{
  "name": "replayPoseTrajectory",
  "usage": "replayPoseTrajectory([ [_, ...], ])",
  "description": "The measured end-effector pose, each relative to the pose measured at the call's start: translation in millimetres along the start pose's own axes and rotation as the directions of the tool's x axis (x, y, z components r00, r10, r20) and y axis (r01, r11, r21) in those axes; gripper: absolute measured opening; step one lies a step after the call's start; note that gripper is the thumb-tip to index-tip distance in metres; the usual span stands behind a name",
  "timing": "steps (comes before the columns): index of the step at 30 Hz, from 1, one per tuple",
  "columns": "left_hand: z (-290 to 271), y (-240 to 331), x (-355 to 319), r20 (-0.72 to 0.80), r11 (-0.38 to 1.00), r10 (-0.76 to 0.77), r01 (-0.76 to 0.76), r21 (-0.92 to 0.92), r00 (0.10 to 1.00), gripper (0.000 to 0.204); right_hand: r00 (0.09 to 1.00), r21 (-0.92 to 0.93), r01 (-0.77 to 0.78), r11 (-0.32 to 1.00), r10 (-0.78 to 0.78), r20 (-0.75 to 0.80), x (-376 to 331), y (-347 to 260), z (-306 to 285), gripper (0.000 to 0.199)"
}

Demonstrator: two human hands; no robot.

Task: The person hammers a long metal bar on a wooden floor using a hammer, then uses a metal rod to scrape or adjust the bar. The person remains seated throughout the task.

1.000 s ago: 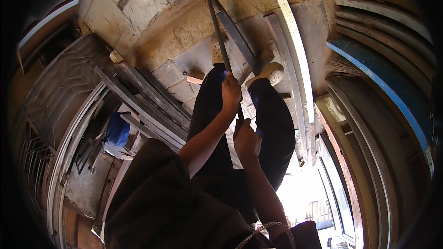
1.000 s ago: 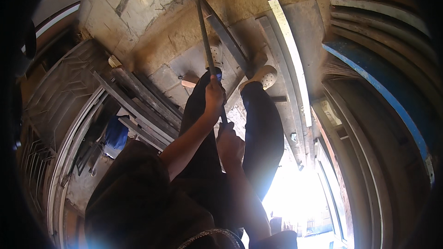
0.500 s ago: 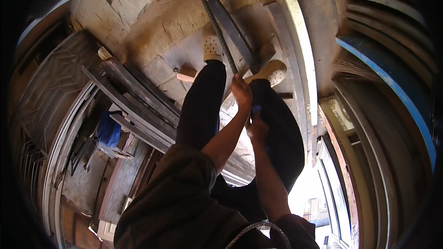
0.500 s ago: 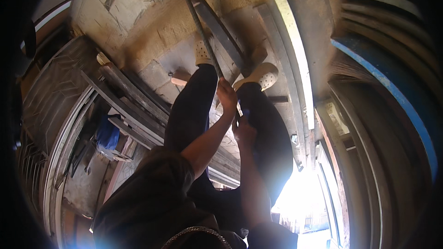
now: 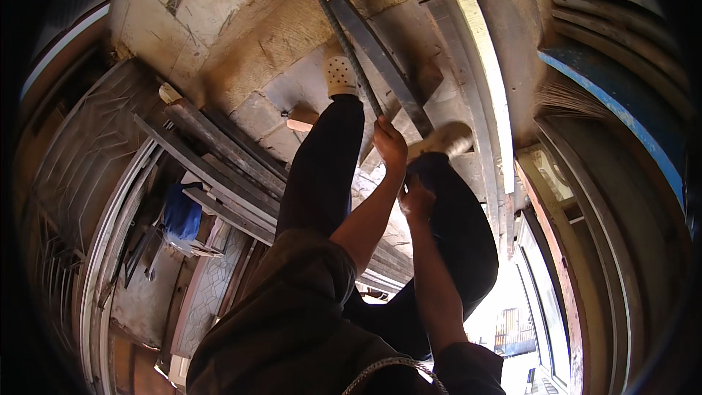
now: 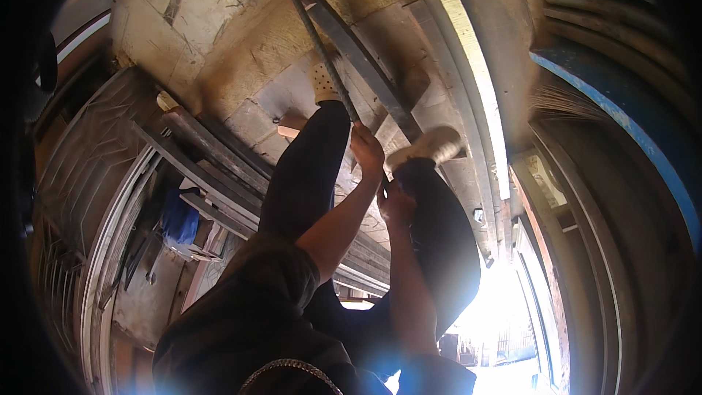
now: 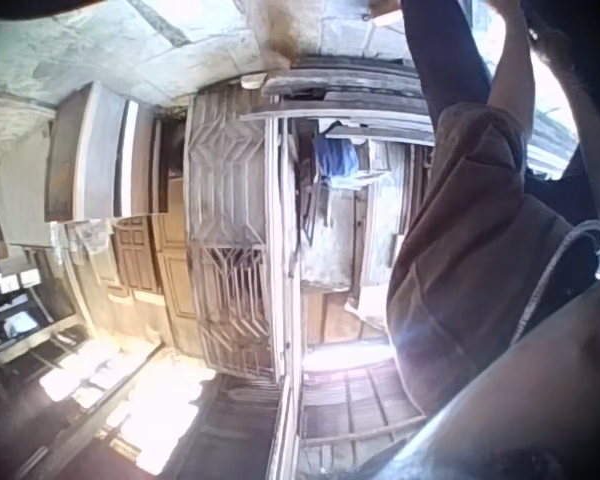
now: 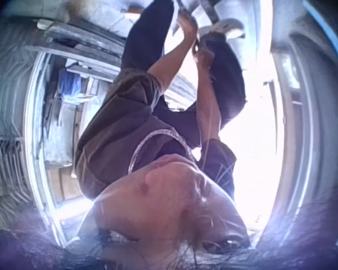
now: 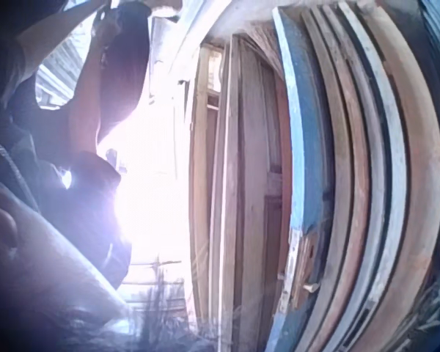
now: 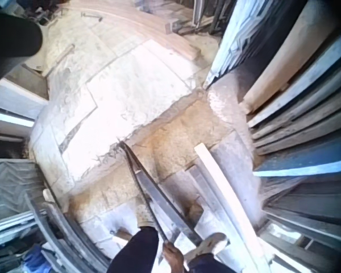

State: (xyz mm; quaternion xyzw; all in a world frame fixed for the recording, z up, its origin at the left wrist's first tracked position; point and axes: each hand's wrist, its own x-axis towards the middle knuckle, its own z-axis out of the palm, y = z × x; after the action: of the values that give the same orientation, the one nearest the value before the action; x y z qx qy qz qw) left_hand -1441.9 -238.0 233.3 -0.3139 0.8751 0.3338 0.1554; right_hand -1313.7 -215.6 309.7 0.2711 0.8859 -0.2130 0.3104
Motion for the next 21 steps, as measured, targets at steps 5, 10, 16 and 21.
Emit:
replayPoseTrajectory([
  [5, 0, 1, 0, 0.016, 0.999, -0.029, 0.030, -0.031, 0.999, 0.041, 0.998, -0.020, -0.025, 0.999, 0.026, 0.063, 1, -2, -1, 0.038],
  [10, 24, -42, 7, -0.084, 1.000, 0.011, -0.011, -0.001, 0.996, 0.038, 0.990, 0.055, 0.037, 0.998, -0.044, 0.135, 25, 10, 12, 0.036],
  [16, 67, -72, 16, -0.061, 0.983, 0.166, -0.170, -0.067, 0.984, 0.039, 0.992, 0.102, 0.128, 0.987, -0.128, -0.001, 52, 53, 72, 0.035],
  [21, 127, -115, 42, -0.305, 0.895, -0.088, -0.059, -0.443, 0.948, 0.035, 0.989, 0.093, 0.142, 0.986, -0.138, -0.045, 66, 75, 114, 0.037],
])
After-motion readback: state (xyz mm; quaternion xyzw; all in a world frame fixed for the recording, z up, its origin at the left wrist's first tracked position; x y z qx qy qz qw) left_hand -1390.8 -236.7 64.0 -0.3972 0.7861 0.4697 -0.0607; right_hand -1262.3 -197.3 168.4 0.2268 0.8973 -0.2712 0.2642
